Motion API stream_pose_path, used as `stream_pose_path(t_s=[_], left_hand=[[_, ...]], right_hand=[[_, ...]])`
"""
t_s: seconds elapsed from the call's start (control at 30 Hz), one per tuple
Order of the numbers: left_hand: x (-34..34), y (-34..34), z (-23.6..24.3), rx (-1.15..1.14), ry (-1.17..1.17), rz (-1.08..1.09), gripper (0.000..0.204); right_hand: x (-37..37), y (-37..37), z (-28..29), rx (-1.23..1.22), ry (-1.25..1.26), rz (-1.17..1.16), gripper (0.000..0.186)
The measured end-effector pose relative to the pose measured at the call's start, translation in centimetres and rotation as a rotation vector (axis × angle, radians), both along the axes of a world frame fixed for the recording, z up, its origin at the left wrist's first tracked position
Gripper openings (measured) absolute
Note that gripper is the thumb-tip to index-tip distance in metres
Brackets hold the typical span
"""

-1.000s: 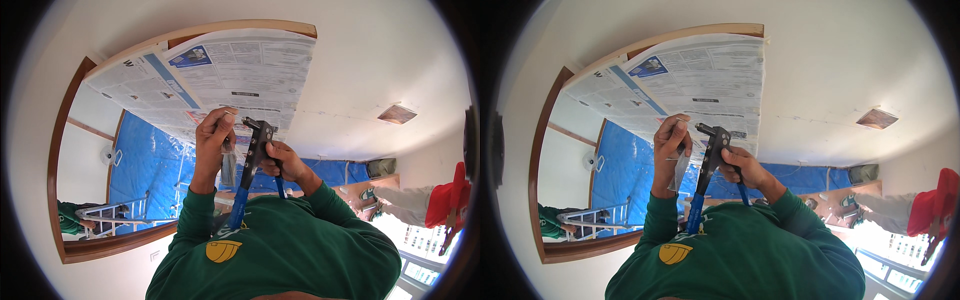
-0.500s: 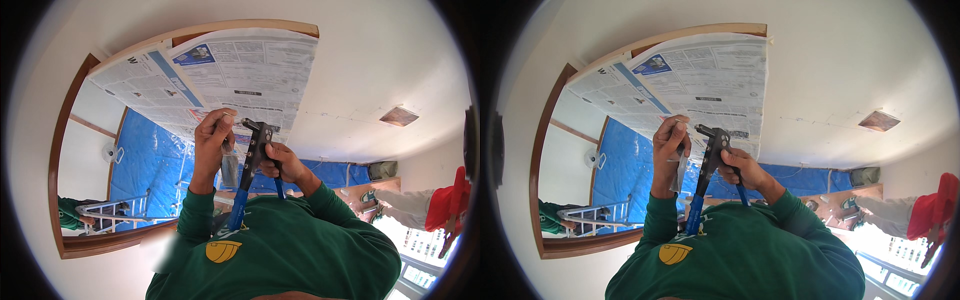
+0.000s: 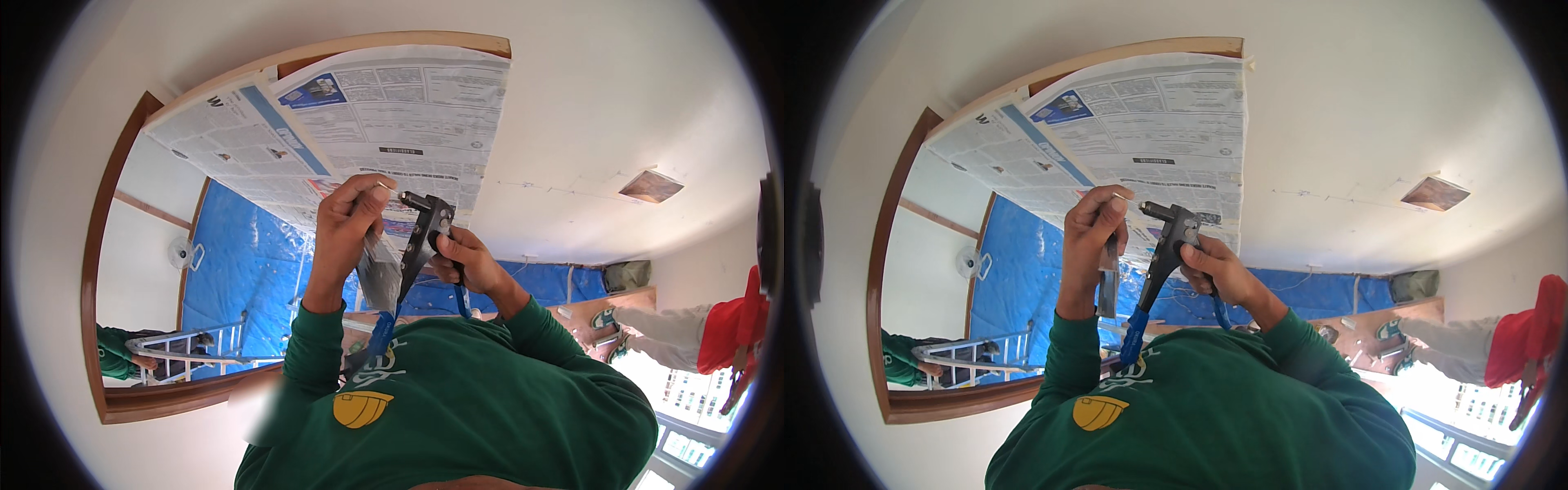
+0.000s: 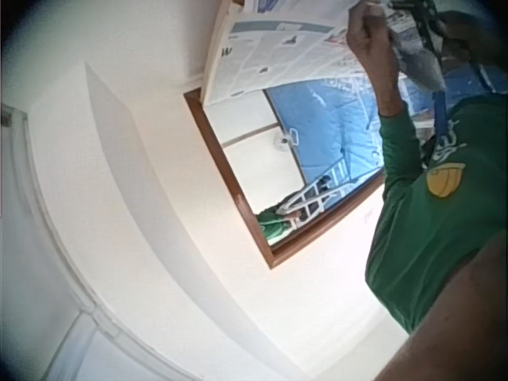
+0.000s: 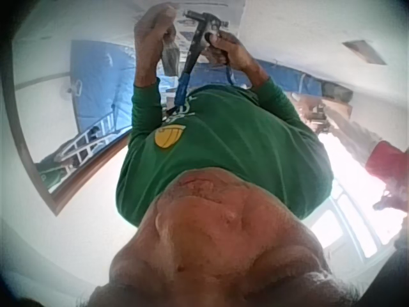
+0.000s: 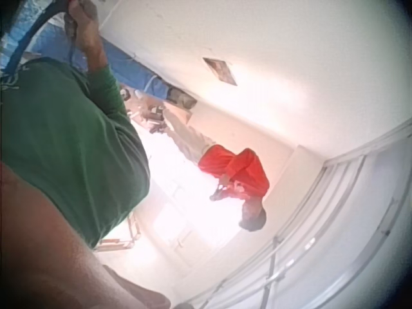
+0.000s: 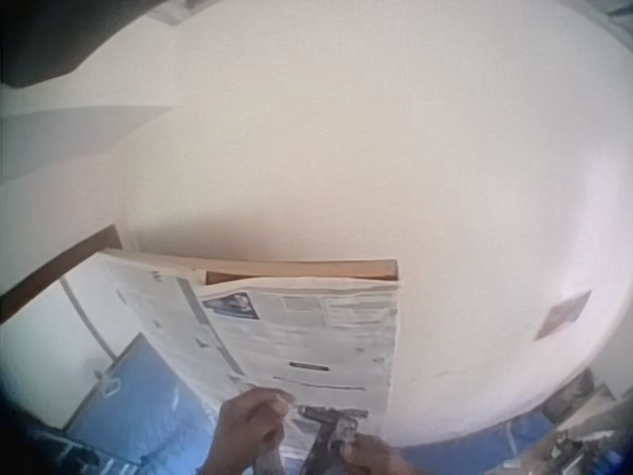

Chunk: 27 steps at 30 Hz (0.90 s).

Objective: The person installs a long white molding strip along the ceiling edge. They use a drill to secure the molding, then a manual crimping tool to fasten it further. The person also opens a yellow toolbox to retrieve additional items.

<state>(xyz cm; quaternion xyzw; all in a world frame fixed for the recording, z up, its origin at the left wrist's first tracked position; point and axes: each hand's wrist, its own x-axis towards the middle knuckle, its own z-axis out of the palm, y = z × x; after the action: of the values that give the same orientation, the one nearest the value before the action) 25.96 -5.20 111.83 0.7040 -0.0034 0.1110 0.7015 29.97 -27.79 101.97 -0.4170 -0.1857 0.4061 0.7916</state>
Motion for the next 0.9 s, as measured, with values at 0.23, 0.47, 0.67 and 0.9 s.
stream_pose_path(t_s=[0.23,0.47,0.67,0.9], left_hand=[[-0.3,-2.8,-0.6,-0.356,-0.151,0.012,0.020],[-3.5,-1.2,1.2,0.560,0.327,-0.129,0.023],[-4.3,-3.7,0.4,0.693,0.133,-0.164,0.018],[-3.9,-4.7,0.4,0.733,0.077,-0.182,0.017]], right_hand=[[-0.8,-1.4,-0.9,-0.023,-0.110,0.060,0.049],[-1.1,-0.9,0.1,0.094,0.073,-0.397,0.050],[-1.5,1.6,2.1,-0.053,0.088,-0.549,0.040],[-1.8,2.0,3.8,-0.100,0.140,-0.582,0.039]])
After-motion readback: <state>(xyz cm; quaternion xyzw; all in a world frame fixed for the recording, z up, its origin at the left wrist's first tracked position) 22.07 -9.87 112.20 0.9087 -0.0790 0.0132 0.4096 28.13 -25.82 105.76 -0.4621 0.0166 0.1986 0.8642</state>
